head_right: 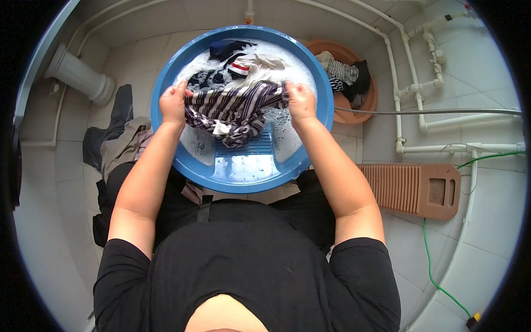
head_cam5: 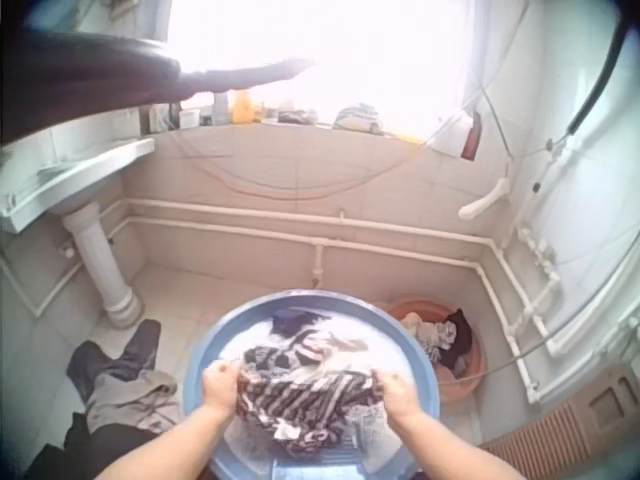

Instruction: The person sits on the floor and hand-washes a striped garment in a blue basin filled with soapy water. They repeatedly scrub the fabric against the basin's built-in washboard, rinse it in the water, and wring it out by hand.

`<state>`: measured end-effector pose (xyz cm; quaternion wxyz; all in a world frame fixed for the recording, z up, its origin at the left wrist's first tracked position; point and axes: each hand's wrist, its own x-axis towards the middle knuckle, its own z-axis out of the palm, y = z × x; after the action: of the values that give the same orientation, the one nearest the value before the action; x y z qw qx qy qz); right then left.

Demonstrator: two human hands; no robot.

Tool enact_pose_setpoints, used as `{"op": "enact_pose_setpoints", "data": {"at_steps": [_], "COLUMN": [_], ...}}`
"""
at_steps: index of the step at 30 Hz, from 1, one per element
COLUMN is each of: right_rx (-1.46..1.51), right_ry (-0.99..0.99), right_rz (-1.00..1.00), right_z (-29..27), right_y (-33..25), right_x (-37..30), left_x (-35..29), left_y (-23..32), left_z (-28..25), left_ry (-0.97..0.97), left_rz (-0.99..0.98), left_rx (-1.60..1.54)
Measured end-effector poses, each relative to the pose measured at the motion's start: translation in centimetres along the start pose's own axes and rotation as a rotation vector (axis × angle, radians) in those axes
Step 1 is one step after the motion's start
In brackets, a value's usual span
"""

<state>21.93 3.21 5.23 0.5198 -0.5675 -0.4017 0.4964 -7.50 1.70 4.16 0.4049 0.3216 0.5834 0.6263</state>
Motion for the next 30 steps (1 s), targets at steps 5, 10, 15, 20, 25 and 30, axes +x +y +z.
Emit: {"op": "enact_pose_setpoints", "data": {"at_steps": [5,10,15,20,25,30], "right_rx": [-0.142,-0.817,-1.09,-1.021,-1.139,-1.259], "right_ry": [0.163,0.079,-0.474,-0.624,-0.664,-0.407], "right_rz": [-0.168,-0.537,-0.357,-0.098,0.092,-0.089], "right_z": [-0.4,2.3,6.8,5.1,5.5,6.4], "right_y": [-1.2,2.9,4.3,7.4,6.3,5.4], "right_x": [1.3,0.1,-0.7,3.1,3.7,2.1], "left_x": [0.0,-4.9,-2.9,2.3,1.6,1.6], "left_y": [1.2,0.0,-3.7,-4.9,-2.7,-3.8], "left_z": [-0.5,2.7,3.5,-0.8,-0.8,0.0], "left_ry": [-0.002,-0.304,-0.539,-0.925,-0.768,-0.771], "left_rz": [0.633,-0.064,-0.112,-0.207,-0.092,0.029], "left_rx": [0.887,1.196,1.216,0.831,1.421,1.485]}}
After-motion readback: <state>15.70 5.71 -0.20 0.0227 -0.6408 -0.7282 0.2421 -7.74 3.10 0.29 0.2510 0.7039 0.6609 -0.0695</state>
